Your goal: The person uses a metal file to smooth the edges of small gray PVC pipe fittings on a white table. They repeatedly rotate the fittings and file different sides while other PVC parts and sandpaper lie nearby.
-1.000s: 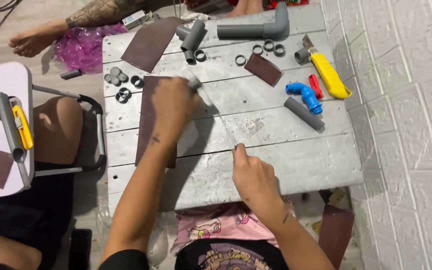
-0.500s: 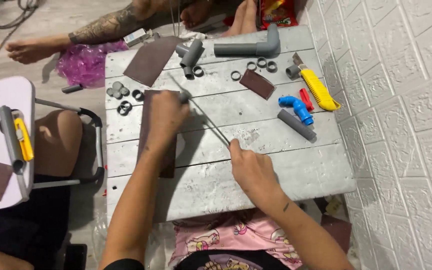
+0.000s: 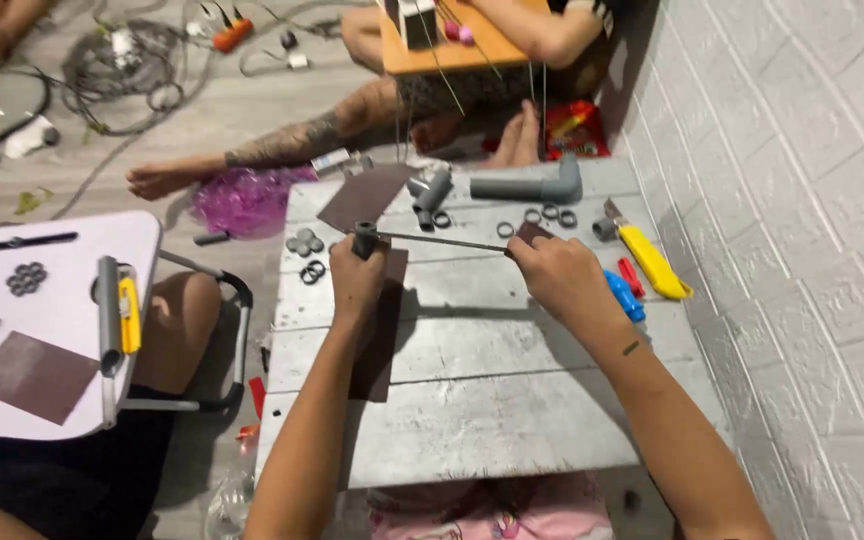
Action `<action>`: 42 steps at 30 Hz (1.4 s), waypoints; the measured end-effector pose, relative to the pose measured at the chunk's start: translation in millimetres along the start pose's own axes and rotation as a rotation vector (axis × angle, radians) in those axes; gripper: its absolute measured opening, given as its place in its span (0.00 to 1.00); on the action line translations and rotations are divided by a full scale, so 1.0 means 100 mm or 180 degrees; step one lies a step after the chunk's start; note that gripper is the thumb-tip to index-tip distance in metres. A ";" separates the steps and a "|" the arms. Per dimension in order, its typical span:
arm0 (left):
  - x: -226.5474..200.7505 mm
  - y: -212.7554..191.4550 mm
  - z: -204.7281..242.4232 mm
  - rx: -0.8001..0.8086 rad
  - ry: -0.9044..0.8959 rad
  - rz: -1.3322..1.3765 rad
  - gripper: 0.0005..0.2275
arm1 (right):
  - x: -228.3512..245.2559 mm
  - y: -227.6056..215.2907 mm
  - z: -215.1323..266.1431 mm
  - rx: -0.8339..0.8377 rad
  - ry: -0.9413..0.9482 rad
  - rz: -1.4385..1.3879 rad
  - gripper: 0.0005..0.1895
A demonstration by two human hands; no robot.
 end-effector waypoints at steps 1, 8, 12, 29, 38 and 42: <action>-0.05 -0.05 0.02 0.0007 -0.0083 0.0262 0.10 | 0.00 -0.12 -0.09 -0.0064 0.0095 -0.0251 0.04; -0.46 -0.15 0.09 0.0347 0.0215 0.0813 0.10 | -0.22 0.04 0.01 -0.0161 0.0211 -0.0603 0.05; -0.43 -0.03 0.23 0.0724 -0.0033 0.1309 0.12 | -0.26 0.07 0.01 -0.0075 0.0214 -0.0691 0.05; -0.66 0.25 0.49 0.1489 0.0274 0.1401 0.04 | -0.14 0.12 -0.02 -0.0127 0.0396 -0.2050 0.07; -0.20 0.53 0.39 0.1166 0.0185 0.0519 0.12 | -0.12 0.29 0.05 -0.0160 0.0092 -0.2078 0.07; -0.79 0.14 0.49 0.1459 0.0159 0.0423 0.12 | -0.17 0.30 0.07 -0.0169 0.0099 -0.2077 0.08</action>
Point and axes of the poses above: each hand's wrist, its own z-axis away from the middle knuckle, its own y-axis out of the palm, x = y × z, the point moved 8 cm from there along -z, towards the middle knuckle, and after that the axes turned 13 degrees about -z, right-handed, at the moved point
